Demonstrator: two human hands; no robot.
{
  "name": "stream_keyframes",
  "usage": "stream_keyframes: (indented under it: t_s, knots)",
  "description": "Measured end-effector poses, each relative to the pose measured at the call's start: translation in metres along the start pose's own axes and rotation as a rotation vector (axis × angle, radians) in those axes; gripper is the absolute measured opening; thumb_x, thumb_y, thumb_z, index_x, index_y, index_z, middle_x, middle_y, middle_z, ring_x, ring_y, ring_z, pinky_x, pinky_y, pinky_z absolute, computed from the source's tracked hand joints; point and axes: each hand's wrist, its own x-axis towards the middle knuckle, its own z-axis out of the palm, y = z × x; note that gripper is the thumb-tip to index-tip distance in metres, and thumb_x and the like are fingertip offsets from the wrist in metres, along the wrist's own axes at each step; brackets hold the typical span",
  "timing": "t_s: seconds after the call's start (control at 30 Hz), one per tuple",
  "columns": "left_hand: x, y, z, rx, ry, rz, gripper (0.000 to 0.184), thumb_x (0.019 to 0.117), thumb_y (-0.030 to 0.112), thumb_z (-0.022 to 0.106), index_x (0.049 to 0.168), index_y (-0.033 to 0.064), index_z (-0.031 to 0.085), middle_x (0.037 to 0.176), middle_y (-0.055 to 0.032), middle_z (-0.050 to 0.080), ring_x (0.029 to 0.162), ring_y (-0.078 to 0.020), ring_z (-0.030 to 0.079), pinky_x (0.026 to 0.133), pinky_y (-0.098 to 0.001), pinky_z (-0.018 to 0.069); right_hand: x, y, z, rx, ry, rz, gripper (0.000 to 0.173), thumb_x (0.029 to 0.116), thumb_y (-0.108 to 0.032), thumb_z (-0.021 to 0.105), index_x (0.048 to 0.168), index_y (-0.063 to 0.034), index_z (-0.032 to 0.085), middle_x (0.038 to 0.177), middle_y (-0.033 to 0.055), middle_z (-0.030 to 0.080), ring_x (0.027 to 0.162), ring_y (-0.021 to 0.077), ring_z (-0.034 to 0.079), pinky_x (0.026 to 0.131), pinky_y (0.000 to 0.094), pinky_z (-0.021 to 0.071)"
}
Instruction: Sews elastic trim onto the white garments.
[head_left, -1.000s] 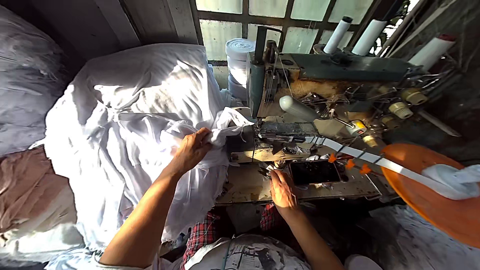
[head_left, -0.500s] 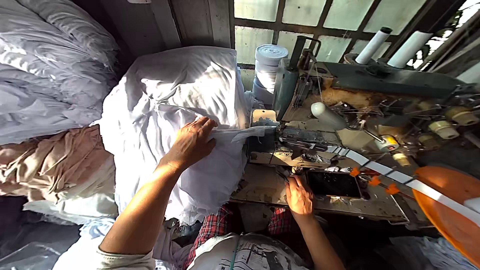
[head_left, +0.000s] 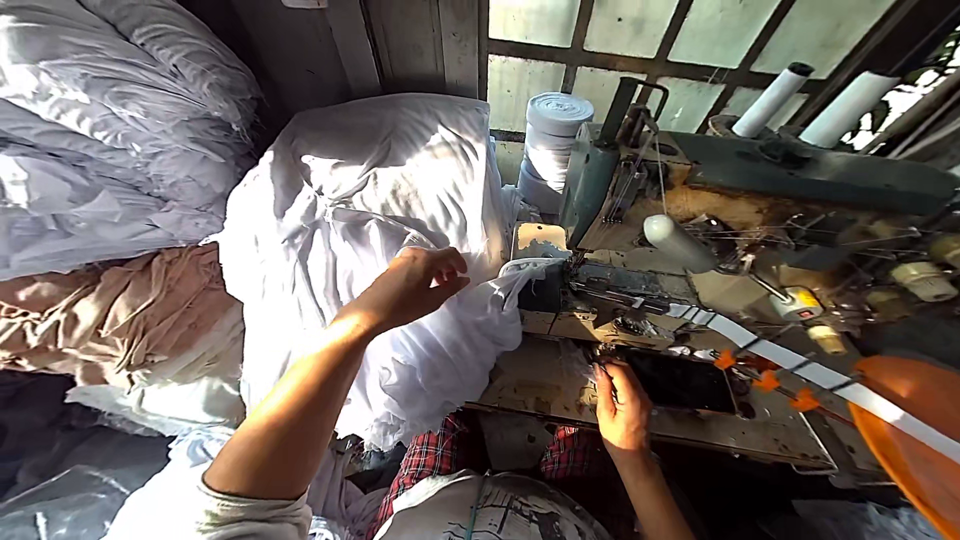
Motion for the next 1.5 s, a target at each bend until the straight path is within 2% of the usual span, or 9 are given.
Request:
stream_keyframes:
  t_s: [0.17,0.37,0.7,0.9,1.1,1.17,1.27,1.37,1.5]
  knots:
    - [0.002,0.035,0.041,0.003,0.149,0.044,0.018,0.095,0.016,0.067,0.101,0.0002,0.071,0.092,-0.0124,0.072,0.083,-0.0254,0.071,0.075,-0.047,0.0586,0.032,-0.026,-0.011,0.241,-0.177,0.126,0.03,0.1057,-0.012,0.044,0.103,0.0089,0.066,0.083,0.0089,0.07,0.066,0.0041,0.067,0.064,0.0188,0.0574]
    - [0.022,0.037,0.095,-0.085,0.012,-0.329,0.032,0.0987,0.031,0.067,0.112,0.0025,0.065,0.095,-0.0145,0.068,0.09,-0.032,0.068,0.08,-0.0551,0.0528,0.09,-0.058,0.002,-0.111,-0.317,-0.059,0.032,0.1027,-0.024,0.057,0.101,0.0056,0.07,0.077,0.0159,0.069,0.066,0.029,0.069,0.06,0.0462,0.0567]
    - [0.003,0.025,0.094,-0.654,0.113,-0.229,0.012,0.0943,0.016,0.069,0.091,0.0046,0.067,0.076,0.0046,0.063,0.067,0.0011,0.058,0.065,-0.018,0.0498,0.115,-0.065,0.047,-0.297,-0.223,-0.36,0.022,0.0888,-0.019,0.072,0.081,0.0006,0.069,0.065,0.0135,0.065,0.059,0.0299,0.068,0.05,0.0429,0.0517]
    - [-0.012,0.025,0.102,-0.775,0.118,-0.073,0.008,0.0936,0.011,0.068,0.092,0.0044,0.064,0.079,0.0068,0.064,0.073,0.0034,0.061,0.07,-0.0154,0.0518,0.107,-0.07,0.056,-0.207,-0.238,-0.441,0.021,0.0919,-0.014,0.063,0.077,0.0002,0.066,0.06,0.0122,0.061,0.051,0.0277,0.064,0.044,0.0406,0.0484]
    - [-0.06,0.009,0.099,0.233,0.095,0.221,0.067,0.0789,0.047,0.081,0.129,0.0063,0.064,0.139,-0.0197,0.061,0.13,-0.0406,0.057,0.106,-0.0625,0.0436,0.073,-0.051,0.029,-0.226,-0.198,-0.338,0.036,0.0976,-0.031,0.061,0.078,-0.0011,0.068,0.061,0.0098,0.063,0.052,0.0241,0.065,0.046,0.04,0.0507]
    - [-0.074,-0.009,0.094,0.338,0.06,0.249,0.049,0.0788,0.033,0.083,0.115,0.0021,0.07,0.134,-0.0246,0.063,0.131,-0.0478,0.056,0.108,-0.0691,0.0391,0.051,-0.035,0.015,-0.287,-0.277,-0.19,0.036,0.0946,-0.034,0.065,0.088,0.0014,0.071,0.069,0.0137,0.068,0.059,0.029,0.069,0.05,0.0462,0.0539]
    - [-0.081,-0.01,0.059,0.241,0.093,0.282,0.015,0.0882,0.012,0.063,0.094,0.0009,0.07,0.093,-0.015,0.073,0.096,-0.0344,0.073,0.098,-0.0587,0.0513,0.023,-0.012,0.004,-0.347,-0.315,-0.02,0.035,0.0897,-0.028,0.073,0.097,0.0058,0.072,0.083,0.021,0.072,0.07,0.0368,0.072,0.059,0.0531,0.0569]
    - [-0.077,0.011,-0.011,-0.03,0.304,0.131,0.018,0.0903,0.01,0.062,0.098,-0.005,0.068,0.073,-0.0051,0.064,0.062,-0.0065,0.059,0.061,-0.0272,0.0524,0.01,0.0,0.002,-0.403,-0.312,0.021,0.041,0.0888,-0.029,0.074,0.105,0.0084,0.073,0.093,0.0255,0.073,0.08,0.0423,0.074,0.066,0.0579,0.0576]
    - [-0.036,0.015,-0.113,-0.123,0.546,-0.009,0.014,0.1056,0.017,0.052,0.106,0.0065,0.061,0.083,0.0179,0.059,0.074,0.0198,0.052,0.07,-0.0038,0.0454,0.007,0.005,0.004,-0.37,-0.307,-0.086,0.049,0.0894,-0.037,0.073,0.112,0.006,0.072,0.107,0.0272,0.07,0.098,0.0448,0.069,0.082,0.059,0.0562]
